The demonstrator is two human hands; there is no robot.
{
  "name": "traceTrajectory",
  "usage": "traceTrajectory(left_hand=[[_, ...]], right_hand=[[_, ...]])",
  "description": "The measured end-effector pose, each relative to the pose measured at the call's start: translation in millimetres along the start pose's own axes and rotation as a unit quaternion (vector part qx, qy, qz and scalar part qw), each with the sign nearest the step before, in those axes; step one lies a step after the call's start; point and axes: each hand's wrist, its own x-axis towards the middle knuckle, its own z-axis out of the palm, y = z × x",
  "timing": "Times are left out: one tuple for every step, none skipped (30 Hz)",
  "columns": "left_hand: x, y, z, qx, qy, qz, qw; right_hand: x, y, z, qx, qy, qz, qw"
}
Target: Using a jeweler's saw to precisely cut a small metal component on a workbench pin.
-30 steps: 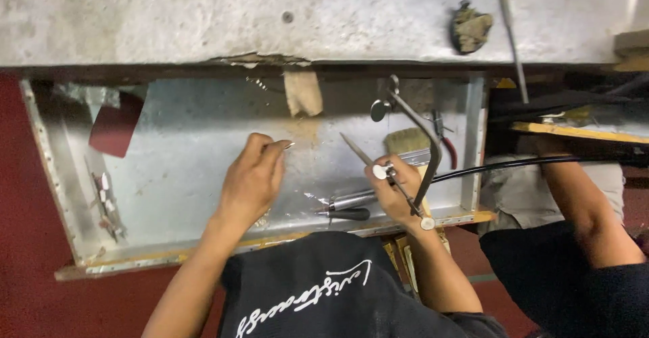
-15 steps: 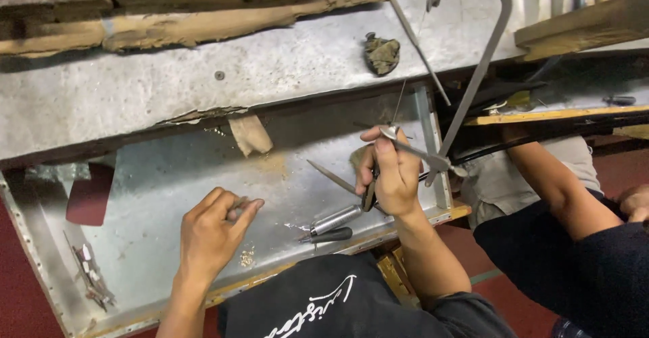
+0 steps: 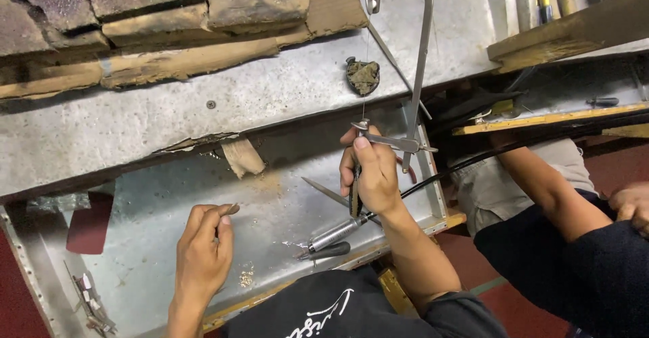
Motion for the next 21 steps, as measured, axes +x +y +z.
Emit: traceTrajectory(left_hand=[[0.3,-1.0,0.4,0.0,0.001,0.0,1.0],[0.5,-2.0,0.8,-0.003,0.004,0.008,1.0],[-0.1,-3.2,1.2,-0.005,0.007,0.015,1.0],[-0.8,-4.1,1.5,-0.005,0.008,0.014,1.0],[-1.1,-4.9,1.9,0.0,0.008,0.02,1.0],[-1.4,-5.6,2.2,0.006,0.008,0.026,1.0],[-1.5,-5.5,1.8,0.006,0.009,0.026,1.0],[-1.5,-5.4,1.4,0.004,0.016,0.028,0.999],[-2.5,-5.8,0.7,0.002,0.023,0.028,0.999],[-2.8,-6.5,-0.1,0.002,0.023,0.027,0.999],[-3.1,-7.0,-0.7,-0.008,0.033,0.039,0.999],[-3.3,-7.5,-1.0,-0.017,0.043,0.051,0.998],[-3.2,-6.7,-1.6,-0.018,0.042,0.05,0.998],[-3.1,-6.2,-2.3,-0.02,0.037,0.023,0.999],[-3.9,-5.6,-3.1,-0.023,0.034,-0.006,0.999],[0.2,2.4,-6.0,-0.023,0.035,-0.009,0.999],[0.0,9.4,-10.5,-0.013,0.046,0.046,0.998],[-0.1,14.9,-15.6,-0.003,0.056,0.101,0.993],[-1.4,24.9,-18.1,0.001,0.061,0.088,0.994],[-2.2,34.5,-20.8,0.004,0.067,0.129,0.989],[0.3,44.9,-22.5,0.007,0.073,0.172,0.982]], right_hand=[[0.9,0.6,0.1,0.0,-0.001,0.0,1.0],[1.6,1.2,0.1,-0.006,0.003,0.005,1.0],[1.6,1.9,0.3,-0.013,0.006,0.011,1.0],[1.3,2.4,0.4,-0.013,0.006,0.011,1.0],[1.1,2.8,0.3,-0.009,0.009,0.012,1.0],[0.9,3.1,0.2,-0.006,0.012,0.012,1.0],[-1.4,3.0,-0.3,-0.006,0.012,0.012,1.0],[-3.6,2.9,-0.6,-0.005,0.013,-0.001,1.0],[-6.4,3.2,-0.4,-0.005,0.013,-0.012,1.0],[-9.0,4.5,-0.1,-0.004,0.011,-0.012,1.0],[-11.8,5.6,-0.1,-0.007,0.013,-0.003,1.0],[-14.6,6.9,-0.3,-0.009,0.014,0.005,1.0],[-15.7,9.4,-0.5,-0.009,0.014,0.007,1.0],[-17.0,12.0,-0.4,-0.015,0.021,-0.001,1.0],[-17.6,14.6,0.1,-0.019,0.024,-0.009,0.999],[-19.2,17.7,-0.7,-0.019,0.022,-0.007,1.0],[-21.3,21.5,1.0,0.002,0.027,-0.035,0.999],[-23.8,26.0,3.9,0.024,0.032,-0.062,0.997],[-28.6,28.8,7.7,0.029,0.019,-0.055,0.998],[-33.6,31.5,11.7,0.045,0.0,-0.054,0.998],[-36.9,33.0,13.8,0.059,-0.016,-0.055,0.997]])
